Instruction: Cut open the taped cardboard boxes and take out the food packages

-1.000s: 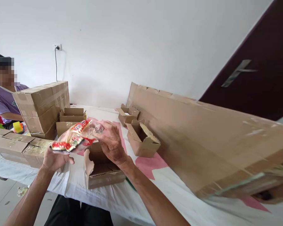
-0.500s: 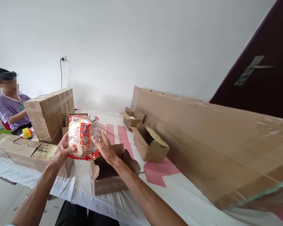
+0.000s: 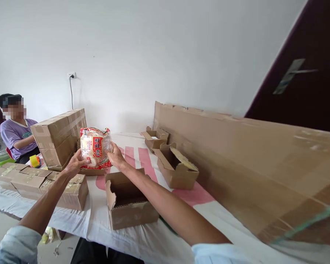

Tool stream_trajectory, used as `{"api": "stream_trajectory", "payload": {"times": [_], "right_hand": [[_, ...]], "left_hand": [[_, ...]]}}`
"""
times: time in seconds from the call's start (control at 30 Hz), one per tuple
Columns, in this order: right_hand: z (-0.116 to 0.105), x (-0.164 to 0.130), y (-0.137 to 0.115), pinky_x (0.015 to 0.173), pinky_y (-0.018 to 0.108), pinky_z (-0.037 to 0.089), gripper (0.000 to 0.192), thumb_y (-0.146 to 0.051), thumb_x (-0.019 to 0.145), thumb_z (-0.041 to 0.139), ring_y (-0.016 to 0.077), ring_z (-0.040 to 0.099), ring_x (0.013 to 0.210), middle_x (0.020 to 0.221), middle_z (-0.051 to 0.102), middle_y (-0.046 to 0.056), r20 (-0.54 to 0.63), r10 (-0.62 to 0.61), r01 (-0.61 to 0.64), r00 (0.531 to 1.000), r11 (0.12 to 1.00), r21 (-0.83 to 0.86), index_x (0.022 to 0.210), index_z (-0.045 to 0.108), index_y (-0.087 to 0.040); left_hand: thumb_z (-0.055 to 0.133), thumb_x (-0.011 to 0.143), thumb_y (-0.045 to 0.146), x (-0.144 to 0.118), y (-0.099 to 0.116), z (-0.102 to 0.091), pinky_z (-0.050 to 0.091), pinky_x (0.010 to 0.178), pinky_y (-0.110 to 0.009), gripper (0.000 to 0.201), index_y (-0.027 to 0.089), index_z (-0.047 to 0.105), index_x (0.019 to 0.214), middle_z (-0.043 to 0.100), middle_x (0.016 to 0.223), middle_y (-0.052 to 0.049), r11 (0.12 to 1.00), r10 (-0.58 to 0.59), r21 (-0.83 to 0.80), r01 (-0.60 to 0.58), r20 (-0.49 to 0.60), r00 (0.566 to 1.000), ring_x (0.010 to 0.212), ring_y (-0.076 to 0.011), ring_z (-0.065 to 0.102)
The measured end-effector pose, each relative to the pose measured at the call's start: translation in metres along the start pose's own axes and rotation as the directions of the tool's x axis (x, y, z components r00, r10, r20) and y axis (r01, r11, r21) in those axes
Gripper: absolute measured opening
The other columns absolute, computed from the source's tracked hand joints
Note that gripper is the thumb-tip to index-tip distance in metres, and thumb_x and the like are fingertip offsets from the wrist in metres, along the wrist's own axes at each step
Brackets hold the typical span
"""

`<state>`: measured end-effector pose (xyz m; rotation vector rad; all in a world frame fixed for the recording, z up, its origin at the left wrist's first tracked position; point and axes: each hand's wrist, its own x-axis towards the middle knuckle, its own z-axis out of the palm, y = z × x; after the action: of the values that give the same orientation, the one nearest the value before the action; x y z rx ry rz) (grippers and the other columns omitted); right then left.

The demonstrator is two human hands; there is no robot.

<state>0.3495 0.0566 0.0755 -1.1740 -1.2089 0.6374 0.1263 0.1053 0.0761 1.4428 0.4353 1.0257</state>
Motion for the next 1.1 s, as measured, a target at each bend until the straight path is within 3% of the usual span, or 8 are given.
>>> {"api": "stream_trajectory", "payload": {"times": [0.27,0.43,0.57,0.77,0.83,0.93,1.03,1.1], "right_hand": [[0.016,0.029,0.024,0.088,0.034,0.059,0.046,-0.026,0.082,0.069,0.0243,0.073,0.101,0.113,0.08,0.011,-0.016,0.102,-0.103,0.995,0.99,-0.099,0.126,0.066,-0.015],[0.022,0.031,0.035,0.084,0.032,0.058,0.04,-0.024,0.084,0.065,0.0227,0.072,0.098,0.116,0.078,0.011,-0.003,0.116,-0.115,0.993,0.982,-0.149,0.123,0.067,-0.017],[0.023,0.026,0.032,0.083,0.03,0.057,0.038,-0.025,0.083,0.069,0.0224,0.071,0.101,0.113,0.078,0.009,0.013,0.101,-0.097,0.995,0.979,-0.18,0.12,0.067,-0.019],[0.017,0.018,0.009,0.068,0.027,0.052,0.019,-0.032,0.087,0.069,0.0194,0.065,0.078,0.085,0.074,0.005,0.072,0.125,-0.103,0.989,0.961,-0.256,0.101,0.067,-0.018],[0.006,0.016,-0.001,0.069,0.028,0.052,0.02,-0.032,0.087,0.07,0.0195,0.066,0.079,0.086,0.075,0.005,0.113,0.133,-0.097,0.985,0.954,-0.284,0.1,0.068,-0.017],[-0.025,0.003,-0.017,0.082,0.03,0.055,0.028,-0.03,0.084,0.074,0.0223,0.071,0.095,0.105,0.078,0.008,0.198,0.132,-0.065,0.971,0.948,-0.313,0.109,0.071,-0.017],[-0.07,-0.034,-0.036,0.097,0.036,0.054,0.037,-0.03,0.08,0.079,0.0298,0.071,0.116,0.124,0.078,0.012,0.288,0.146,-0.03,0.946,0.929,-0.37,0.115,0.076,-0.018],[-0.099,-0.068,-0.049,0.104,0.041,0.053,0.046,-0.042,0.087,0.075,0.0335,0.069,0.124,0.134,0.075,0.013,0.419,0.207,0.043,0.884,0.857,-0.514,0.127,0.075,-0.019]], "left_hand": [[0.102,0.052,0.025,0.037,-0.037,-0.031,0.061,0.085,-0.034,0.075,0.014,0.064,0.116,0.081,0.099,-0.006,0.992,-0.122,0.021,0.123,-0.023,0.992,0.087,-0.0208,0.077],[0.101,0.047,0.022,0.044,-0.053,-0.046,0.061,0.078,-0.032,0.07,0.015,0.066,0.108,0.08,0.092,-0.005,0.988,-0.149,0.032,0.151,-0.064,0.987,0.078,-0.0192,0.076],[0.1,0.049,0.024,0.041,-0.058,-0.048,0.062,0.082,-0.036,0.07,0.015,0.067,0.111,0.081,0.094,-0.006,0.987,-0.151,0.049,0.154,-0.062,0.987,0.081,-0.0211,0.077],[0.097,0.056,0.032,0.04,-0.049,-0.039,0.061,0.084,-0.036,0.069,0.017,0.066,0.116,0.08,0.103,-0.008,0.984,-0.114,0.133,0.117,-0.033,0.993,0.087,-0.0218,0.076],[0.094,0.062,0.036,0.044,-0.037,-0.041,0.061,0.087,-0.036,0.07,0.018,0.065,0.123,0.079,0.111,-0.008,0.978,-0.093,0.184,0.093,-0.009,0.996,0.091,-0.0214,0.075],[0.093,0.064,0.034,0.053,-0.01,-0.052,0.059,0.09,-0.033,0.074,0.019,0.064,0.13,0.077,0.121,-0.007,0.956,-0.069,0.289,0.055,0.038,0.997,0.099,-0.0215,0.073],[0.093,0.06,0.029,0.063,0.012,-0.072,0.057,0.089,-0.031,0.078,0.02,0.066,0.133,0.076,0.119,-0.005,0.893,-0.096,0.449,0.034,0.116,0.989,0.103,-0.0226,0.07],[0.089,0.06,0.028,0.068,0.016,-0.084,0.056,0.085,-0.03,0.074,0.019,0.069,0.13,0.076,0.11,-0.003,0.808,-0.173,0.588,0.034,0.181,0.968,0.098,-0.0227,0.069]]}}
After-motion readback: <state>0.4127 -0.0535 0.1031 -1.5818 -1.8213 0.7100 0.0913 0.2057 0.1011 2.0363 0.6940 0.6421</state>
